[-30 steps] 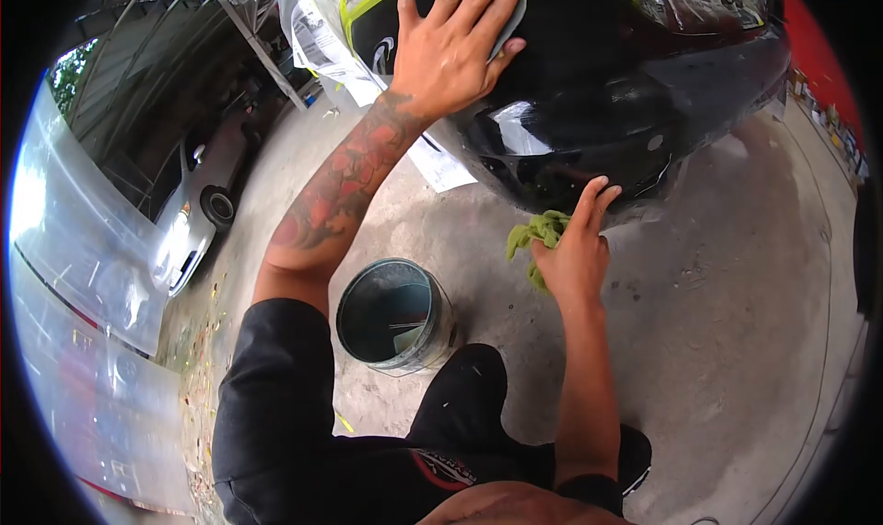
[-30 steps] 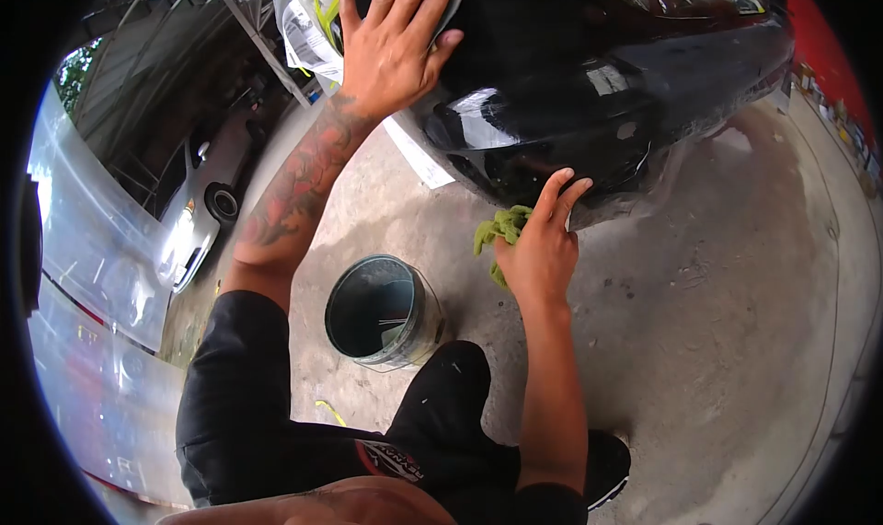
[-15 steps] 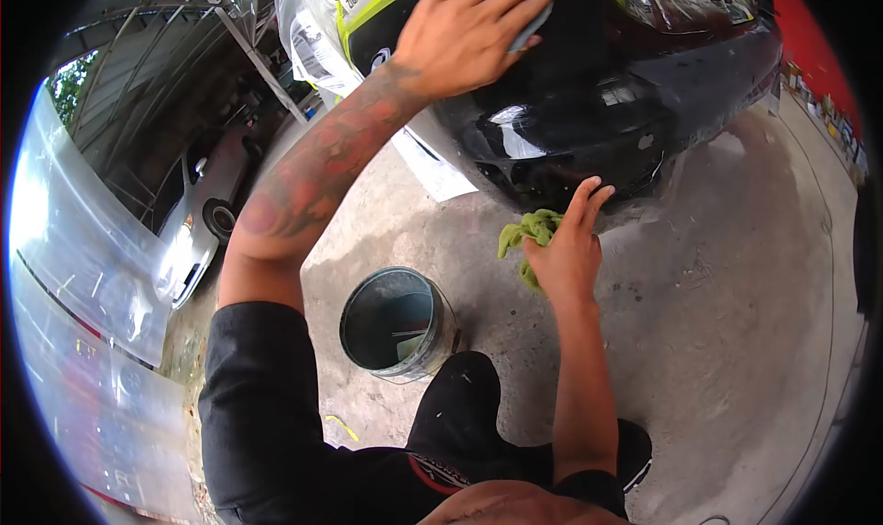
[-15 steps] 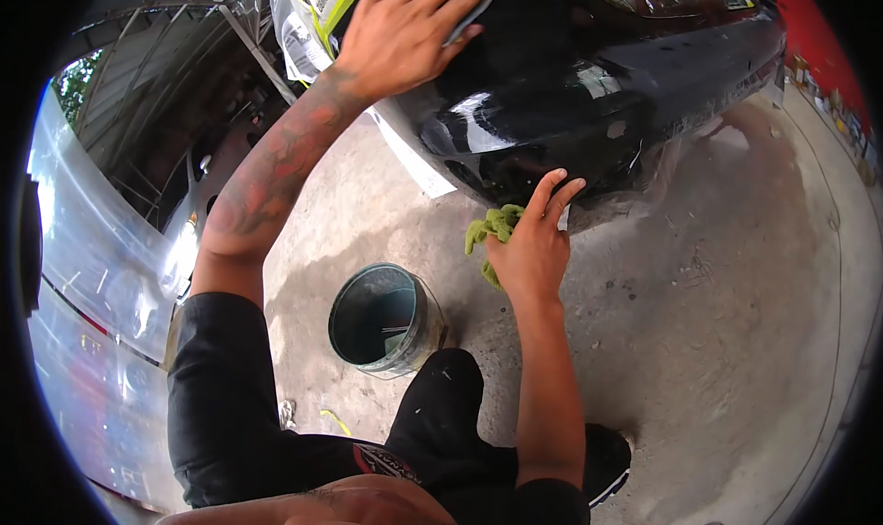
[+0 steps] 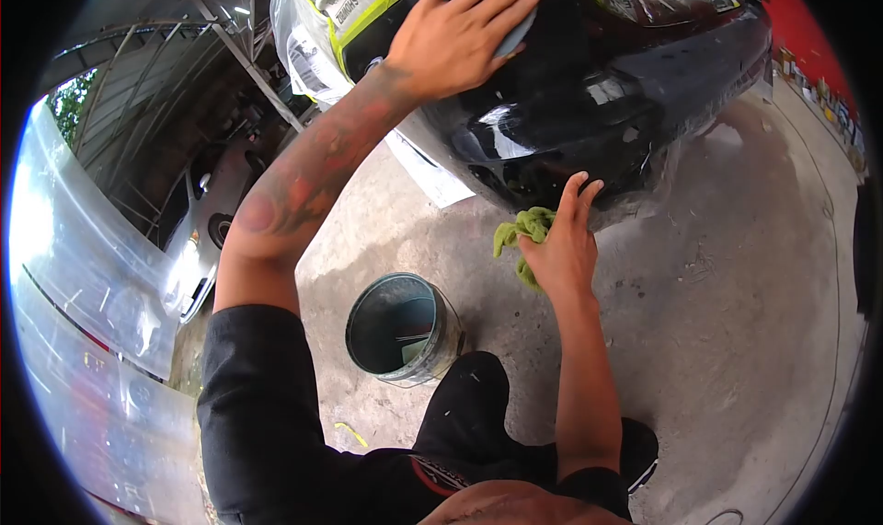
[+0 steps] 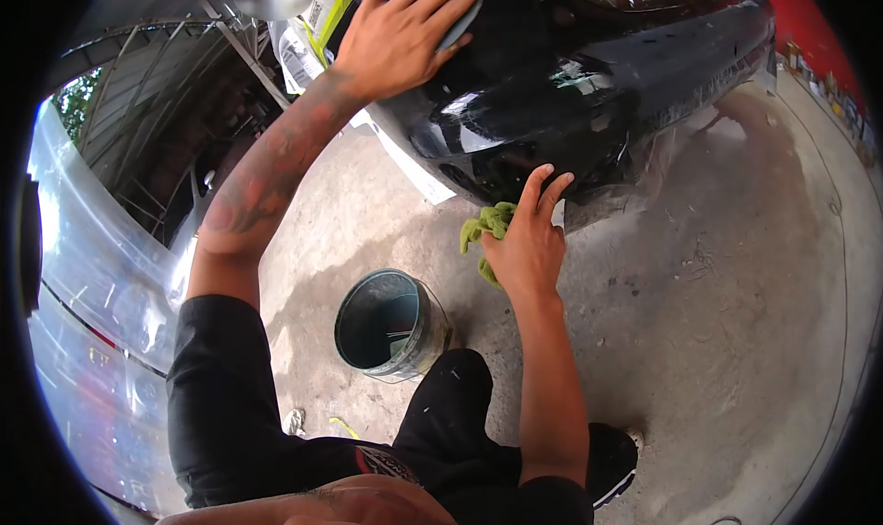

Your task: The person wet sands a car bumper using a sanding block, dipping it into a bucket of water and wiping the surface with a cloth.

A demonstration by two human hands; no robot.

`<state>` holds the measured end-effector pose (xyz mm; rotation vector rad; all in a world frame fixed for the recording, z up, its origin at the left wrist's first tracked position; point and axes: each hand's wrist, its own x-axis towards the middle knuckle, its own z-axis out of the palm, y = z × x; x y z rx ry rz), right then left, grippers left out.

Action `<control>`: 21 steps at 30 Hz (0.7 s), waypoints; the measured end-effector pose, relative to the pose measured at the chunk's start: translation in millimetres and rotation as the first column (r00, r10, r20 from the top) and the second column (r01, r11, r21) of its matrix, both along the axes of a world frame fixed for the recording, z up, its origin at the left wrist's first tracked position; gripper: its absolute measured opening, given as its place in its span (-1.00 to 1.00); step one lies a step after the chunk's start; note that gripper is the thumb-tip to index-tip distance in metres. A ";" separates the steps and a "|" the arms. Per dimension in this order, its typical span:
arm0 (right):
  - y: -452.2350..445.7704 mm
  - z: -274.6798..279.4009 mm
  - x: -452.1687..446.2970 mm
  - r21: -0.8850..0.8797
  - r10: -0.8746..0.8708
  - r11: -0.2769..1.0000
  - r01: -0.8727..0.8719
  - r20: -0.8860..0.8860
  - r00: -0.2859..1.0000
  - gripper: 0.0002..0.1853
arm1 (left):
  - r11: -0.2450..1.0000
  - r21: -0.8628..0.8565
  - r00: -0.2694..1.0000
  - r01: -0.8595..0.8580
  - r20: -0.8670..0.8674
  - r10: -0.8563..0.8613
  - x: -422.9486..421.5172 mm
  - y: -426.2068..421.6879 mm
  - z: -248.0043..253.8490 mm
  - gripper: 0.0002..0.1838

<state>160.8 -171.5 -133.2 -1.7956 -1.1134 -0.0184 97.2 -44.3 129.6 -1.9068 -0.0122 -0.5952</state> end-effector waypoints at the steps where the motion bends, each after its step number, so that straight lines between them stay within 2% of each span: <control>1: -1.0 0.1 1.3 0.004 0.004 1.000 -0.004 -0.002 1.000 0.33 | 1.000 0.004 1.000 -0.006 0.014 0.006 -10.5 5.7 -6.1 -0.26; 4: -2.6 0.8 3.7 -0.030 0.004 1.000 -0.003 0.038 0.999 0.34 | 0.990 -0.085 0.993 -0.116 -0.024 0.114 -57.0 18.2 -32.5 -0.25; 7: -1.5 1.5 2.9 -0.032 -0.001 0.999 0.002 0.044 0.999 0.33 | 0.991 -0.040 0.991 -0.125 -0.043 0.123 -53.5 17.4 -26.5 -0.23; 10: 0.6 1.7 0.7 -0.020 -0.021 1.000 0.022 0.042 0.999 0.33 | 0.999 0.009 0.998 -0.052 0.031 0.052 2.9 3.5 -6.9 -0.20; 11: 0.7 0.7 -0.1 -0.014 -0.024 1.000 0.025 0.033 0.999 0.33 | 0.994 0.073 0.995 -0.085 0.066 0.080 25.6 -2.9 -1.3 -0.23; 14: 1.8 1.6 -0.6 0.004 -0.026 1.000 0.026 0.021 0.999 0.32 | 0.999 0.035 0.998 0.011 0.062 -0.013 47.3 -14.6 3.5 -0.28; 18: -0.9 3.5 0.1 -0.003 -0.006 1.000 0.006 0.008 1.000 0.32 | 0.991 0.025 0.991 -0.130 -0.039 0.131 -7.5 5.1 -30.3 -0.19; 21: -3.9 8.2 1.9 -0.034 0.017 0.999 -0.018 -0.032 0.999 0.35 | 0.980 -0.045 0.958 -0.192 -0.223 0.177 -52.4 15.3 -51.9 -0.18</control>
